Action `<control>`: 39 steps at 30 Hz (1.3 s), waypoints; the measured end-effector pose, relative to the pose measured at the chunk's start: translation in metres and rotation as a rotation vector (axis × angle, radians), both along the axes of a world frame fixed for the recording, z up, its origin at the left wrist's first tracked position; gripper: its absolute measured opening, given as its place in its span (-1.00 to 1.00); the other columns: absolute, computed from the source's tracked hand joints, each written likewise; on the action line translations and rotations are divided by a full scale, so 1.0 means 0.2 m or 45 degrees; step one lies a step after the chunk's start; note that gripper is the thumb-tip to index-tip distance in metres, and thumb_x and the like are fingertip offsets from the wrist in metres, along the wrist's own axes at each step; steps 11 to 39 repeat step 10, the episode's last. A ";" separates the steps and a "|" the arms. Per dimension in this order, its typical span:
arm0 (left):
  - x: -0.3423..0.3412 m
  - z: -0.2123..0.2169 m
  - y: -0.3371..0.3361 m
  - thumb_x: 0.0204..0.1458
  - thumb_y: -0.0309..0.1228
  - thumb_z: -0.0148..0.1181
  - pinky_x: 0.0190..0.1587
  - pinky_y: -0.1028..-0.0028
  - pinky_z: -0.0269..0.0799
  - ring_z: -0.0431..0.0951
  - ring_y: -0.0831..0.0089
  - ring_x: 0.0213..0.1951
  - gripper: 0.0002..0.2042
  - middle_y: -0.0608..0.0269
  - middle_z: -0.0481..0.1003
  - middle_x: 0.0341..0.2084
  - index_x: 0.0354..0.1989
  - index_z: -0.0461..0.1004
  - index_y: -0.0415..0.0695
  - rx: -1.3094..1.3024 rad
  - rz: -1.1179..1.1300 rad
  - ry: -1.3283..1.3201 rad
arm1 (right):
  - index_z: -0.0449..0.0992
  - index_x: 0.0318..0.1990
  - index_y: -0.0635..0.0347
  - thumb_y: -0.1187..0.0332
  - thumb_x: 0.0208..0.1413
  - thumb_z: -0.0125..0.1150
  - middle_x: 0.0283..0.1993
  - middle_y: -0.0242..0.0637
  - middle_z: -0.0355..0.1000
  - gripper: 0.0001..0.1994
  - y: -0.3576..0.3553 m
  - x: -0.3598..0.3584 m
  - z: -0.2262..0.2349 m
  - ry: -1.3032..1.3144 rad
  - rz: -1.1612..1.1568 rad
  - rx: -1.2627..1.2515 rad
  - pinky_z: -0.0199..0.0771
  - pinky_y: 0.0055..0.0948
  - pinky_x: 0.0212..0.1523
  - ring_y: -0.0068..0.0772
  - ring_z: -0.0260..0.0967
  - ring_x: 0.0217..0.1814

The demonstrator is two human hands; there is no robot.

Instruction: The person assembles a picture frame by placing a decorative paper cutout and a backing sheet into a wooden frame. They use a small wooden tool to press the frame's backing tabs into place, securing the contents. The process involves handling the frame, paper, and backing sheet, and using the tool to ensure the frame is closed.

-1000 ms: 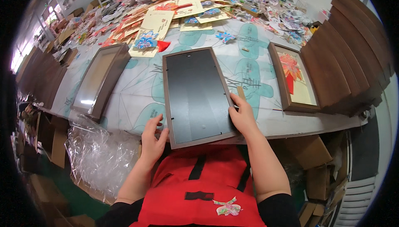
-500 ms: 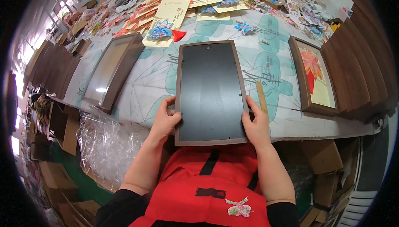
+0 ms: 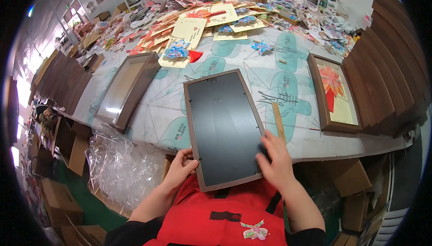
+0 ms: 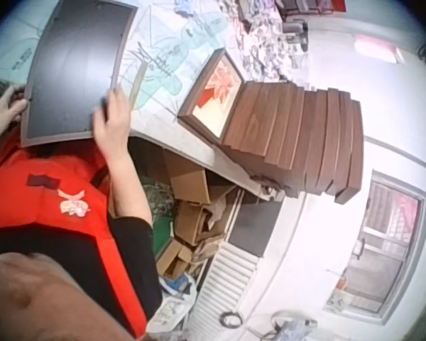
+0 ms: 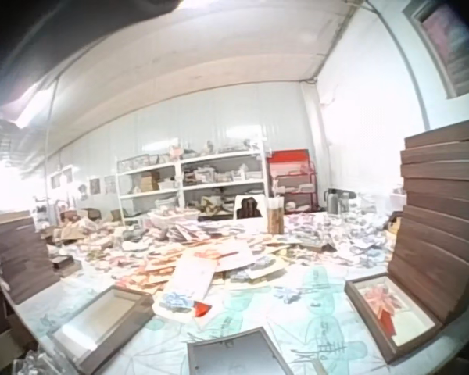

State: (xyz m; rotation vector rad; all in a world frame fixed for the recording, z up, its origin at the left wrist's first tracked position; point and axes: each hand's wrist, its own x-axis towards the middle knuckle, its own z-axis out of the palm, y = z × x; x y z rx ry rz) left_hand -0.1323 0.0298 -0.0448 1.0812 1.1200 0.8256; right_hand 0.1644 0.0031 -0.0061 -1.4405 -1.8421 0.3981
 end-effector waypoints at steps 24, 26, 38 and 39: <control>0.06 0.06 -0.04 0.18 -0.17 0.03 0.10 0.39 0.26 0.33 0.42 0.07 -0.40 0.17 0.34 0.05 0.29 0.01 -0.19 -0.219 -0.191 -0.193 | 0.37 0.12 -0.04 0.26 -0.21 0.36 0.19 -0.13 0.28 -0.39 -0.15 -0.17 -0.04 -0.658 0.098 0.320 0.14 0.04 0.20 -0.02 0.18 0.25; 0.06 0.06 -0.04 0.18 -0.17 0.03 0.10 0.39 0.26 0.33 0.42 0.07 -0.40 0.17 0.34 0.05 0.29 0.01 -0.19 -0.219 -0.191 -0.193 | 0.37 0.12 -0.04 0.26 -0.21 0.36 0.19 -0.13 0.28 -0.39 -0.15 -0.17 -0.04 -0.658 0.098 0.320 0.14 0.04 0.20 -0.02 0.18 0.25; 0.06 0.06 -0.04 0.18 -0.17 0.03 0.10 0.39 0.26 0.33 0.42 0.07 -0.40 0.17 0.34 0.05 0.29 0.01 -0.19 -0.219 -0.191 -0.193 | 0.37 0.12 -0.04 0.26 -0.21 0.36 0.19 -0.13 0.28 -0.39 -0.15 -0.17 -0.04 -0.658 0.098 0.320 0.14 0.04 0.20 -0.02 0.18 0.25; 0.06 0.06 -0.04 0.18 -0.17 0.03 0.10 0.39 0.26 0.33 0.42 0.07 -0.40 0.17 0.34 0.05 0.29 0.01 -0.19 -0.219 -0.191 -0.193 | 0.37 0.12 -0.04 0.26 -0.21 0.36 0.19 -0.13 0.28 -0.39 -0.15 -0.17 -0.04 -0.658 0.098 0.320 0.14 0.04 0.20 -0.02 0.18 0.25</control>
